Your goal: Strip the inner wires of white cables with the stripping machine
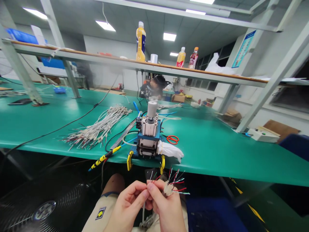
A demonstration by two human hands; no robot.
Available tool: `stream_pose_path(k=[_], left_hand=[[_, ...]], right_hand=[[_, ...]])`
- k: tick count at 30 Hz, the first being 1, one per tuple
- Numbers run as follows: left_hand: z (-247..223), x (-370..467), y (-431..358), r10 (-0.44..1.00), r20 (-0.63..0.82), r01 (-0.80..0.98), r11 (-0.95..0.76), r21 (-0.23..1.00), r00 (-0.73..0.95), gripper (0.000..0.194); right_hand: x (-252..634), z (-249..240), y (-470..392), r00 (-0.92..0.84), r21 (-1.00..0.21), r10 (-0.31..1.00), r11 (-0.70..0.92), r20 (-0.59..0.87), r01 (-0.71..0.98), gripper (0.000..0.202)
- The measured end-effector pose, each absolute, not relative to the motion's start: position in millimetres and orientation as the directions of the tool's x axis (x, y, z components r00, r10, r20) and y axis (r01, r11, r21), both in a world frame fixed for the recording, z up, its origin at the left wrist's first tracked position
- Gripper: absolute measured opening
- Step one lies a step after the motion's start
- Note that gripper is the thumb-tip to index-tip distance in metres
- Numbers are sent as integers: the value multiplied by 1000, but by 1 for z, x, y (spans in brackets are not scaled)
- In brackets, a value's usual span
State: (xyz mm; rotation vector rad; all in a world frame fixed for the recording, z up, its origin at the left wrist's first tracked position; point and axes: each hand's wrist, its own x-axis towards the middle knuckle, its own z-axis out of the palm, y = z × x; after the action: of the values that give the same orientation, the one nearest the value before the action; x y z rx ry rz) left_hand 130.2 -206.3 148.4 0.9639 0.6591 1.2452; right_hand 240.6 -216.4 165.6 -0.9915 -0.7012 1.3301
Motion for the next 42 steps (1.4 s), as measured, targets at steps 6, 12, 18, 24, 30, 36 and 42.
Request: stream_pose_path(k=[6,12,18,24,30,36,42], left_hand=[[141,130,-207,963,97,-489,41,871,253,22],[126,132,-205,966,77,-526,67,848,247,24],[130,127,-206,970,80,-458,35,888,231,25],[136,124,-205,977,19,-442,79,893,213,35],[135,125,-205,967,44,-457,78,886,250,31],[132,123,-203,965,71,-398,36,917,251,24],[134,114,-203,934,310,-208,-272,939,179,9]], right_hand=[[244,166,-214,150,-877,978,-60,-148,-477,32],[253,160,-209,194,-948,979,6,-59,-320,33],[255,152,-209,182,-973,982,-5,-48,-232,36],[255,154,-210,146,-959,987,-20,-64,-284,38],[253,151,-209,151,-951,984,-39,-89,-307,34],[257,151,-208,166,-993,986,45,26,-110,30],[257,161,-209,133,-976,973,172,189,130,26]])
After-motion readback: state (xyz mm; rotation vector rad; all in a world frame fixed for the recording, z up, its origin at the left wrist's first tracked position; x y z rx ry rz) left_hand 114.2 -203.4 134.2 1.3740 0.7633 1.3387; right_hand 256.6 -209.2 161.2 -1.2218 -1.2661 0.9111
